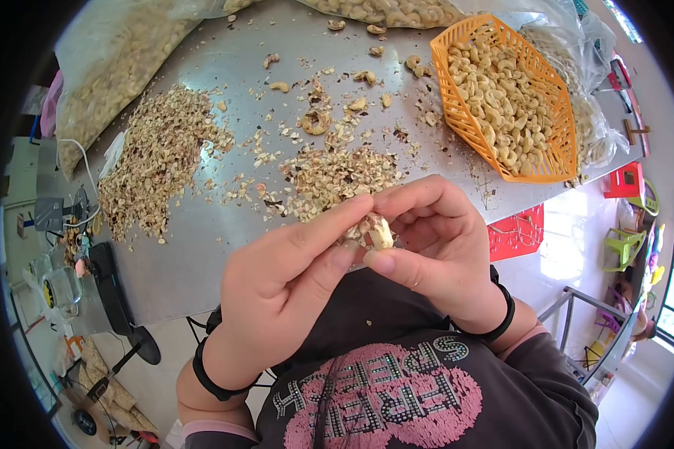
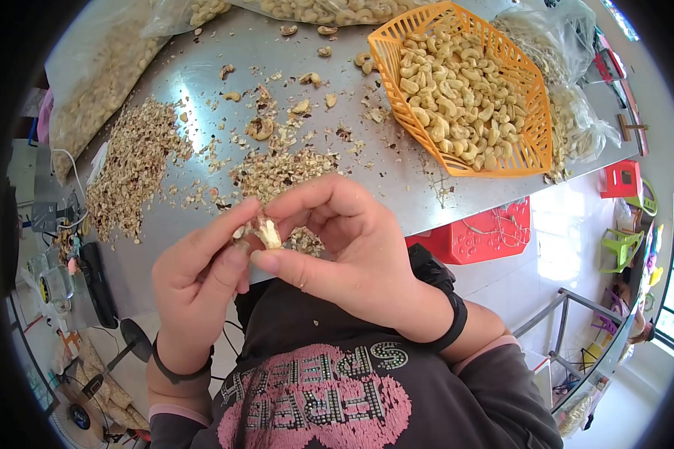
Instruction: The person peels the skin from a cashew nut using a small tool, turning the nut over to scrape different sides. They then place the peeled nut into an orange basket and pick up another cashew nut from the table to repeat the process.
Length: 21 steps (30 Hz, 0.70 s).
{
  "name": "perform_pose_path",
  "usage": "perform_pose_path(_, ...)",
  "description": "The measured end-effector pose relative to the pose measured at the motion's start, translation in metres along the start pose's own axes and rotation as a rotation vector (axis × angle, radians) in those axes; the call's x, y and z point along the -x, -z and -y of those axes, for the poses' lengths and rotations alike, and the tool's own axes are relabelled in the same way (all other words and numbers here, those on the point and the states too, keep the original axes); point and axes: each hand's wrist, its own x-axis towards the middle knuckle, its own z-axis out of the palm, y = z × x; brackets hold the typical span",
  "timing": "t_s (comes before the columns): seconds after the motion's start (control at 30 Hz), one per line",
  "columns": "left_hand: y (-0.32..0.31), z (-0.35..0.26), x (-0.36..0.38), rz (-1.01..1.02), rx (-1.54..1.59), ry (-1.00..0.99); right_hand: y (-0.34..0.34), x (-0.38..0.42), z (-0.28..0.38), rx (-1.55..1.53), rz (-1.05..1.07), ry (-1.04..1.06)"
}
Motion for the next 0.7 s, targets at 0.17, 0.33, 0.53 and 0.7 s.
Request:
perform_pose_path(0.17,-0.001,0.001,0.001,0.011,-0.126,-0.031,0.002,-0.001,-0.001,0.021,0.011,0.024)
perform_pose_path(0.33,-0.001,-0.001,-0.002,-0.008,-0.3,-0.17,0.002,0.001,-0.004,0.039,0.008,0.068)
perform_pose_path(0.53,-0.006,0.01,-0.004,-0.116,-0.409,-0.392,0.001,0.001,-0.007,0.084,0.005,0.121)
perform_pose_path(0.7,-0.005,0.012,-0.004,-0.137,-0.43,-0.374,0.002,0.001,-0.005,0.102,0.036,0.109)
